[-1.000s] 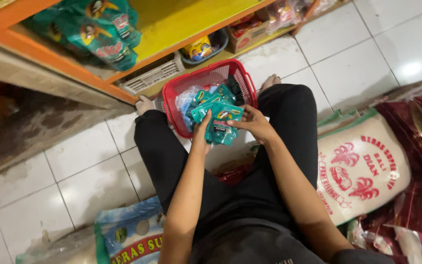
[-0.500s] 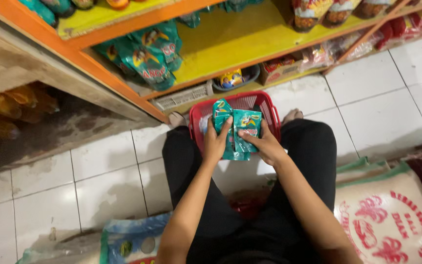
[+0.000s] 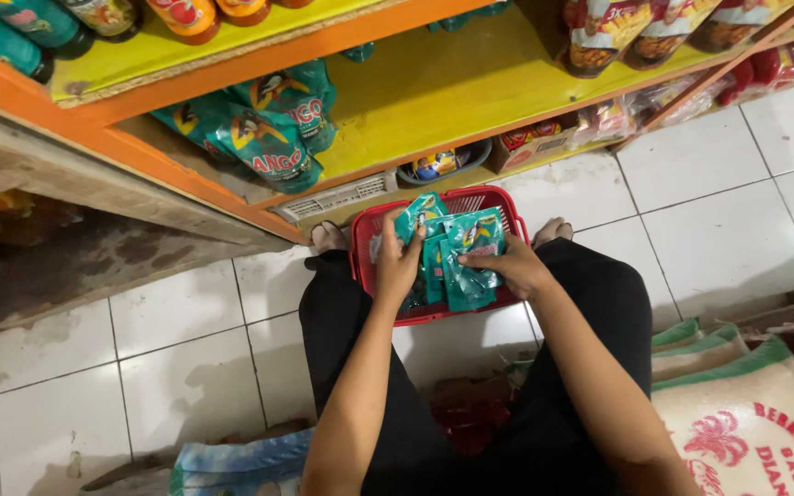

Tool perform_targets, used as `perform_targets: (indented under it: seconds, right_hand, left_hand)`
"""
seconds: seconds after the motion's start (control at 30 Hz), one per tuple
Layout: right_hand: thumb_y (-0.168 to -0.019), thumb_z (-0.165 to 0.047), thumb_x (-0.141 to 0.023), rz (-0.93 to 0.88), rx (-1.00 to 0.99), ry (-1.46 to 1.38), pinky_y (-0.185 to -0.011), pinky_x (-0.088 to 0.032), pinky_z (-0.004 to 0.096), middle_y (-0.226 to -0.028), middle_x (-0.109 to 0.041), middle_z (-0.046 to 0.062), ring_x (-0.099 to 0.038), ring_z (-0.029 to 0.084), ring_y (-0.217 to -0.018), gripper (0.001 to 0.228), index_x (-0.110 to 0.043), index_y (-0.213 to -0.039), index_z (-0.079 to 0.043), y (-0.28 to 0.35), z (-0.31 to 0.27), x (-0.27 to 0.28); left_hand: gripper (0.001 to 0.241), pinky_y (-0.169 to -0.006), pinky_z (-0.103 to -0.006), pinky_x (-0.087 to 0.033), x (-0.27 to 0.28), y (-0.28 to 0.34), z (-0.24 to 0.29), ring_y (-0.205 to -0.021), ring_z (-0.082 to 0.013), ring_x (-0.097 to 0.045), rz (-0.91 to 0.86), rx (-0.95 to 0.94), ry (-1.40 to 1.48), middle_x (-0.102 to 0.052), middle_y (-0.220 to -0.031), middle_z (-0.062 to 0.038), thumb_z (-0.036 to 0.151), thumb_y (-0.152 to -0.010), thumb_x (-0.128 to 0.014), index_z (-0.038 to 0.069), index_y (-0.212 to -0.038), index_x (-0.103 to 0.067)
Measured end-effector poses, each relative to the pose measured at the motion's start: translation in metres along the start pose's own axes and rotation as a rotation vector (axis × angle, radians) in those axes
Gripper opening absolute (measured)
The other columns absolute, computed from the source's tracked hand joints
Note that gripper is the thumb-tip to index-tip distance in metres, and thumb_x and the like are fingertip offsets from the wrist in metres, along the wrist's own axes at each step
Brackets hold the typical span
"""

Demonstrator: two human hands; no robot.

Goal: The person sorts packets of condiments and instant noodles from a red basket and places them onto a grocery store shelf.

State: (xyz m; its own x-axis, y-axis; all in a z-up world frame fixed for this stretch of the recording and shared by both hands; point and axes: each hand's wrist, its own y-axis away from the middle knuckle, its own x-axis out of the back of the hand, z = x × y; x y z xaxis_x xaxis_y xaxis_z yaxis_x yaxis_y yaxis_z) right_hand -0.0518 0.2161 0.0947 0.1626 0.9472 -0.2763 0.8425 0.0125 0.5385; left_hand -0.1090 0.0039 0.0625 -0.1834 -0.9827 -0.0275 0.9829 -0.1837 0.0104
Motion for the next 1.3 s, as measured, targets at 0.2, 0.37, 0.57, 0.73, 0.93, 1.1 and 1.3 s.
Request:
perform_targets:
  seconds: [0.2,0.37,0.57,0.73,0.93,1.1,1.3]
  right_hand:
    - [-0.075,0.004,-0.082,0.018,-0.02,-0.017,-0.089,-0.062,0.039,-0.108,-0.076,0.013,-0.074,0.024,-0.099,0.043,-0.067,-0.115,0.003,-0.006,-0.007,0.006]
    - [-0.075,0.005,-0.081,0.037,0.042,-0.057,-0.09,-0.063,0.04,-0.109,-0.076,0.012,-0.075,0.023,-0.1,0.044,-0.066,-0.117,0.001,0.0,-0.016,0.009]
    - [-0.078,0.003,-0.081,0.08,0.059,-0.116,-0.09,-0.062,0.039,-0.109,-0.075,0.011,-0.074,0.022,-0.101,0.044,-0.064,-0.119,-0.001,-0.003,-0.014,0.009]
    - [-0.081,0.004,-0.077,0.058,0.021,-0.229,-0.086,-0.063,0.042,-0.109,-0.075,0.012,-0.074,0.024,-0.098,0.04,-0.065,-0.119,-0.001,-0.008,-0.014,0.015]
    - [-0.085,0.002,-0.074,0.058,0.036,-0.274,-0.085,-0.063,0.043,-0.11,-0.075,0.013,-0.074,0.025,-0.098,0.034,-0.066,-0.119,0.0,-0.011,-0.011,0.017]
    - [-0.087,-0.002,-0.076,0.126,0.058,-0.285,-0.083,-0.063,0.04,-0.109,-0.075,0.012,-0.074,0.024,-0.096,0.034,-0.065,-0.119,0.001,-0.018,-0.003,0.017]
    - [-0.093,-0.013,-0.073,0.187,0.055,-0.243,-0.083,-0.06,0.033,-0.108,-0.075,0.01,-0.074,0.019,-0.096,0.032,-0.066,-0.119,0.002,-0.028,0.0,0.011]
  left_hand:
    - [0.038,-0.095,-0.0303,-0.052,0.003,-0.011,0.006,-0.112,-0.0151,-0.065,-0.013,-0.118,0.024,-0.069,-0.121,-0.009,0.01,-0.104,-0.067,0.006,-0.138,-0.051]
    - [0.055,-0.096,-0.03,-0.051,0.0,-0.016,0.008,-0.115,-0.0149,-0.065,0.011,-0.009,0.199,-0.068,-0.124,-0.009,0.01,-0.1,-0.067,0.009,-0.149,-0.04]
    - [0.047,-0.104,-0.0312,-0.048,-0.004,-0.02,-0.013,-0.122,-0.0167,-0.062,0.064,0.005,0.215,-0.068,-0.13,-0.012,0.011,-0.106,-0.061,0.009,-0.149,-0.042]
    - [0.045,-0.103,-0.0308,-0.047,-0.004,-0.022,-0.035,-0.12,-0.017,-0.062,0.124,-0.033,0.176,-0.069,-0.129,-0.011,0.015,-0.107,-0.059,0.01,-0.149,-0.043]
    - [0.043,-0.116,-0.03,-0.037,-0.018,-0.018,-0.042,-0.141,-0.0145,-0.05,-0.013,0.115,0.088,-0.057,-0.152,-0.009,0.026,-0.115,-0.059,0.005,-0.151,-0.051]
    - [0.056,-0.092,-0.0312,-0.054,-0.031,-0.011,-0.015,-0.106,-0.0158,-0.068,-0.171,0.113,0.151,-0.07,-0.118,-0.01,0.019,-0.085,-0.083,0.005,-0.132,-0.056]
    - [0.037,-0.071,-0.0284,-0.054,-0.036,-0.012,-0.026,-0.083,-0.0107,-0.068,-0.001,0.174,0.165,-0.075,-0.1,-0.006,0.016,-0.087,-0.081,0.003,-0.117,-0.064]
